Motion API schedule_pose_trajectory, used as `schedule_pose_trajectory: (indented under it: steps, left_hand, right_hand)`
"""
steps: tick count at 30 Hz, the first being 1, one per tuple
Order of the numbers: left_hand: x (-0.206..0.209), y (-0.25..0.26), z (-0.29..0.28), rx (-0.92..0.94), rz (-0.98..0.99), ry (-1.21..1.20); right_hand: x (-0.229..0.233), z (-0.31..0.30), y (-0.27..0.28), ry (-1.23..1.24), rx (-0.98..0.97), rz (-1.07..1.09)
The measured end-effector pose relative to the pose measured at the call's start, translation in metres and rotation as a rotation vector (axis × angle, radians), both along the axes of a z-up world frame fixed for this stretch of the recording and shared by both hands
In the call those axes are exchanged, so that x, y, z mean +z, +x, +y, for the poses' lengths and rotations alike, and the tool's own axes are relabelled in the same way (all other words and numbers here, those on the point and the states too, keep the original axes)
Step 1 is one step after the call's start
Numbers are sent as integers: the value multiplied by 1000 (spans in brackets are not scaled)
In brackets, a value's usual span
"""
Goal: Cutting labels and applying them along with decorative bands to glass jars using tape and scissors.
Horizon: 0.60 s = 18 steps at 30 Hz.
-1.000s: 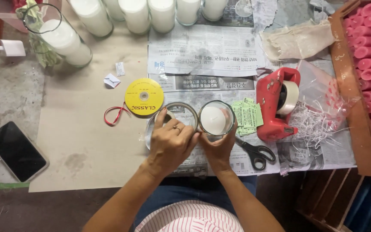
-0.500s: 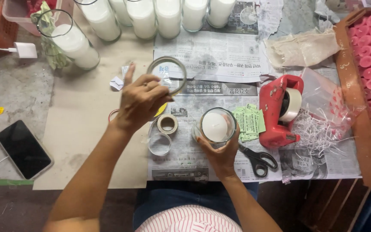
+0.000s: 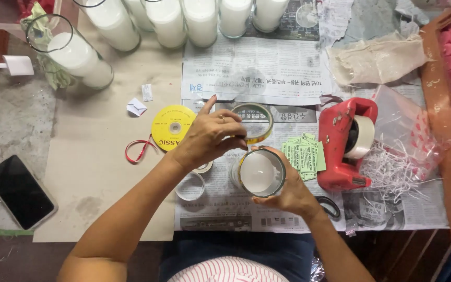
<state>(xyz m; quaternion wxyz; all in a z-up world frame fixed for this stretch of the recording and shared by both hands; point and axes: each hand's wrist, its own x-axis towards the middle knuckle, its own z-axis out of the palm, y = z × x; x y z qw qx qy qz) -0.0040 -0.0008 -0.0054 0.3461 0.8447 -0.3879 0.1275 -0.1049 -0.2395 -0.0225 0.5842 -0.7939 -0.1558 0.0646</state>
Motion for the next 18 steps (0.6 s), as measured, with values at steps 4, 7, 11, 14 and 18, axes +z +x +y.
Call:
schedule_pose_trajectory:
  steps: [4,7,11,14,18]
  left_hand:
    - [-2,-5,5,-8,20,4]
    - [3,-2,4,-16,18,-5]
    - [13,-5,4,-83,1,21]
    - [16,-9,10,-77,-5,4]
    - [14,-34,31,58,-13,-45]
  right_hand:
    - [6,-5,-2,4,107,27]
    - [10,5,-25,55,17,28]
    - [18,51,-68,149,-444,164]
    - [10,52,-72,315,-495,185]
    - [-44,12,-30,793,-161,182]
